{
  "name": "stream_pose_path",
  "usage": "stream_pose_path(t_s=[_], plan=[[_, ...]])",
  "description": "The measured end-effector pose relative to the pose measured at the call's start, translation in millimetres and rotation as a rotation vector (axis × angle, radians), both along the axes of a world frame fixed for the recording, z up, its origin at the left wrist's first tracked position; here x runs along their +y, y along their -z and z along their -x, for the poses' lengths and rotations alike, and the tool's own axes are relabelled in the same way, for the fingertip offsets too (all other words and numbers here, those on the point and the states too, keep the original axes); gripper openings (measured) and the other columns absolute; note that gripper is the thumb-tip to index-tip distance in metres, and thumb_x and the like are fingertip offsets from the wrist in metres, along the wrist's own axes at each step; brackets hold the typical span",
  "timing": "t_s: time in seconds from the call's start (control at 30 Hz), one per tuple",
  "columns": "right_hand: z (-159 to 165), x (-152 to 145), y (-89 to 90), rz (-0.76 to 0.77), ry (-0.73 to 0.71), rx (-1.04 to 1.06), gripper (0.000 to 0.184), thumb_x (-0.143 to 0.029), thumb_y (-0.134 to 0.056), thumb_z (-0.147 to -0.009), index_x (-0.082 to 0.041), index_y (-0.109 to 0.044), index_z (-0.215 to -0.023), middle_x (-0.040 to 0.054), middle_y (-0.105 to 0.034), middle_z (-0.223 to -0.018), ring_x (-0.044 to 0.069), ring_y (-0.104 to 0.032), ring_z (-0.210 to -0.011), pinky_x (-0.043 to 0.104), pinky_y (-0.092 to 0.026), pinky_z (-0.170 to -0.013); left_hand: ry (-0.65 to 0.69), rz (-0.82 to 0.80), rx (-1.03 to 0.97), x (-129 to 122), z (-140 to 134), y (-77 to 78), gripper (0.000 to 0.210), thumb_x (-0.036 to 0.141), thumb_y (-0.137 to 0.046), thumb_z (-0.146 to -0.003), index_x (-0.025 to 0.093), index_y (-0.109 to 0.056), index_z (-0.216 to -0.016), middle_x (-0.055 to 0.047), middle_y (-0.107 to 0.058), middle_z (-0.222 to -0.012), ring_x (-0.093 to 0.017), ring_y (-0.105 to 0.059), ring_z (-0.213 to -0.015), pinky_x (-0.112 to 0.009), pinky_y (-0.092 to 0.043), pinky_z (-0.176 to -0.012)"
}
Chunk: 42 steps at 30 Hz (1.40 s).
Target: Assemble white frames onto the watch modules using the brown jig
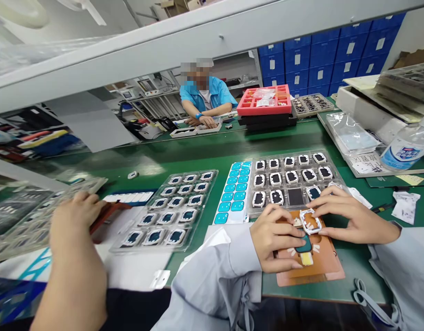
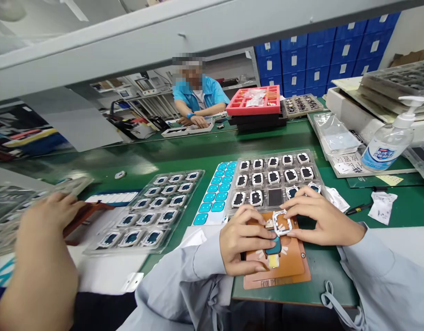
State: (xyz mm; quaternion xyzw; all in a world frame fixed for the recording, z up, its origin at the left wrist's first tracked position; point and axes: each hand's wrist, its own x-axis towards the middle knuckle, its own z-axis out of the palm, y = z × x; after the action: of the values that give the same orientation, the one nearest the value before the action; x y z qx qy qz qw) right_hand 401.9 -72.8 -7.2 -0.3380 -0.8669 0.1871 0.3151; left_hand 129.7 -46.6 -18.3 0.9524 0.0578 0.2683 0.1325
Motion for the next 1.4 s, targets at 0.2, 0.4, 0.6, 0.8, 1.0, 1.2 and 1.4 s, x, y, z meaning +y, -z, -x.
stream_pose_path(t_s=[0.2,0.4,0.6,0.8,1.0,1.2,1.4], plan=[[5.0,-4.3,-0.3,-0.126,0.046,-0.009,0.019,-0.03,-0.069,-0.085,-0.023,-0.07,-0.102,0.0084,-0.073,-0.111,0.026,-0.056,-0.095,0.044,-0.052,-0.08,-0.006,-0.016,-0.168,-4.7,-6.4,6.2,0.033,0.049,-0.058,-0.09,0.02,-0.07,-0.099,-0.006,-0.078,-0.093,-0.024,-0.06,-0.096,-0.043,-0.042,-0.086],[25.3,-19.4,-2.3,-0.254,0.064,0.042,0.026,-0.019,-0.069,-0.077,-0.024,-0.066,-0.102,0.0075,-0.073,-0.11,0.024,-0.054,-0.084,0.043,-0.049,-0.075,-0.275,-0.118,-0.389,-8.6,-10.1,4.5,0.035,0.053,-0.065,-0.085,0.019,-0.068,-0.087,-0.004,-0.076,-0.078,-0.02,-0.058,-0.076,-0.035,-0.042,-0.07],[36.0,-27.4,0.8,-0.251,0.061,-0.02,0.021,-0.02,-0.067,-0.077,-0.022,-0.067,-0.098,0.0092,-0.073,-0.109,0.023,-0.051,-0.08,0.042,-0.047,-0.072,-0.389,-0.152,-0.311,-10.6,-10.4,2.3,0.059,0.072,-0.067,-0.073,0.017,-0.069,-0.094,-0.007,-0.076,-0.085,-0.023,-0.059,-0.079,-0.037,-0.042,-0.069],[35.1,-28.4,2.8,-0.252,0.057,-0.041,0.015,-0.025,-0.071,-0.08,-0.019,-0.068,-0.093,0.0097,-0.073,-0.108,0.023,-0.05,-0.082,0.041,-0.044,-0.071,-0.417,-0.13,-0.295,-11.8,-12.0,8.7,0.061,0.074,-0.067,-0.069,0.019,-0.07,-0.094,-0.006,-0.077,-0.086,-0.024,-0.061,-0.081,-0.038,-0.043,-0.07],[34.6,-29.2,3.4,-0.234,0.059,-0.075,0.014,-0.027,-0.071,-0.081,-0.019,-0.068,-0.093,0.01,-0.073,-0.108,0.023,-0.05,-0.082,0.041,-0.043,-0.071,-0.412,-0.133,-0.298,-8.9,-11.3,17.0,0.061,0.074,-0.065,-0.071,0.019,-0.07,-0.096,-0.007,-0.075,-0.086,-0.025,-0.061,-0.084,-0.039,-0.04,-0.071],[36.1,-28.5,4.3,-0.229,0.047,-0.079,0.011,-0.025,-0.072,-0.078,-0.021,-0.066,-0.087,0.0067,-0.072,-0.101,0.022,-0.052,-0.081,0.04,-0.04,-0.072,-0.279,-0.114,-0.163,0.2,-7.0,15.7,0.057,0.071,-0.069,-0.071,0.018,-0.068,-0.093,-0.007,-0.073,-0.087,-0.025,-0.061,-0.092,-0.039,-0.038,-0.078],[39.6,-26.0,7.8,-0.109,0.061,0.053,0.033,-0.017,-0.072,-0.072,-0.023,-0.056,-0.1,0.0052,-0.067,-0.095,0.021,-0.051,-0.08,0.037,-0.042,-0.071,-0.309,0.03,-0.337,-8.4,-14.3,18.8,0.06,0.067,-0.061,-0.082,0.02,-0.062,-0.119,-0.01,-0.073,-0.105,-0.024,-0.059,-0.091,-0.038,-0.043,-0.077]])
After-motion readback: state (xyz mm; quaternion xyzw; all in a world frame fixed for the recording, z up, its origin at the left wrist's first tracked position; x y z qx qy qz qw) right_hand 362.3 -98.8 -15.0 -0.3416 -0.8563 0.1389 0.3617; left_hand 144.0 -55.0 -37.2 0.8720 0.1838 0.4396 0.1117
